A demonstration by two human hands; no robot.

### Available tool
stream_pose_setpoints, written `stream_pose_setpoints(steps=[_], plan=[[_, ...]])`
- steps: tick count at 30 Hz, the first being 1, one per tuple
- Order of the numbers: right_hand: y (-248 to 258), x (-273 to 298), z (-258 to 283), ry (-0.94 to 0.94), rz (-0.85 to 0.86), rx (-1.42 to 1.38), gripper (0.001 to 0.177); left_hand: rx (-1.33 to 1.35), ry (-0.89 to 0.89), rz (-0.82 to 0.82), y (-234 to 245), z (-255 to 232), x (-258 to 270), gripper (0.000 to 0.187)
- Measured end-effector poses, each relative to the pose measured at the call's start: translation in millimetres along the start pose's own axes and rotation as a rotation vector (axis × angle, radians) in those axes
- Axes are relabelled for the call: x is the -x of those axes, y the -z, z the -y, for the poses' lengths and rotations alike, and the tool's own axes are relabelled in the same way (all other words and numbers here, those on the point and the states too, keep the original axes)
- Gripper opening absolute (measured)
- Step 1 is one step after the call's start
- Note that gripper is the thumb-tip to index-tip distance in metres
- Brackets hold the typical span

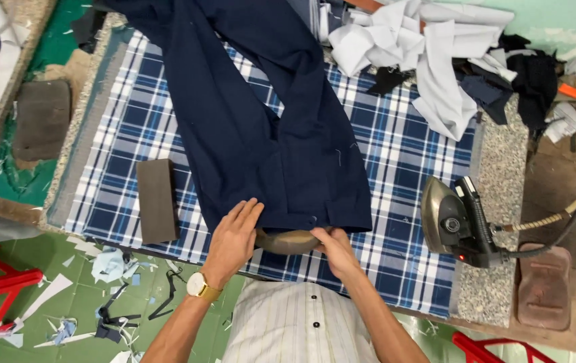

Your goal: The person irons a pair of dark trousers on a plaid-covered table. They repeatedly place a white cloth over the trousers and press with an iron, using a small rectangular block to press seams. The person folds the trousers and lifts them from the table.

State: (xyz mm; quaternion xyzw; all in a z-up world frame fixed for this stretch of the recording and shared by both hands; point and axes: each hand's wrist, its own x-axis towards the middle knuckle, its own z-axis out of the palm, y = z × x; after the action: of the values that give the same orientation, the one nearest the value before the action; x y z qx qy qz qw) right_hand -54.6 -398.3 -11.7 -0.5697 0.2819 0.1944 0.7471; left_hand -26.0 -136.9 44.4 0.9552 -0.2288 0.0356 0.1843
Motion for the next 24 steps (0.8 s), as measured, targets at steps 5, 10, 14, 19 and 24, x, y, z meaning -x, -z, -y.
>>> stream_pose_setpoints(steps=[5,10,14,19,24], plan=[[73,50,30,0.012,-0.041,-0.013,0.053,-0.087,-0.004,-0.036,-6,-9,2,0.055],[223,75,-19,0.006,-0.137,-0.067,0.058,-0.068,-0.073,0.151,-29,-13,5,0.051],[318,124,-73,-0.106,-0.114,-0.069,0.056,-0.257,-0.089,0.454,-48,-23,2,0.062],[354,179,-126,-0.008,-0.118,-0.206,0.054,-0.209,-0.191,0.134,-27,-79,-77,0.061],[333,188,-144,-0.170,-0.491,-0.260,0.063,-0.188,-0.274,0.086,-75,-151,-137,0.086]])
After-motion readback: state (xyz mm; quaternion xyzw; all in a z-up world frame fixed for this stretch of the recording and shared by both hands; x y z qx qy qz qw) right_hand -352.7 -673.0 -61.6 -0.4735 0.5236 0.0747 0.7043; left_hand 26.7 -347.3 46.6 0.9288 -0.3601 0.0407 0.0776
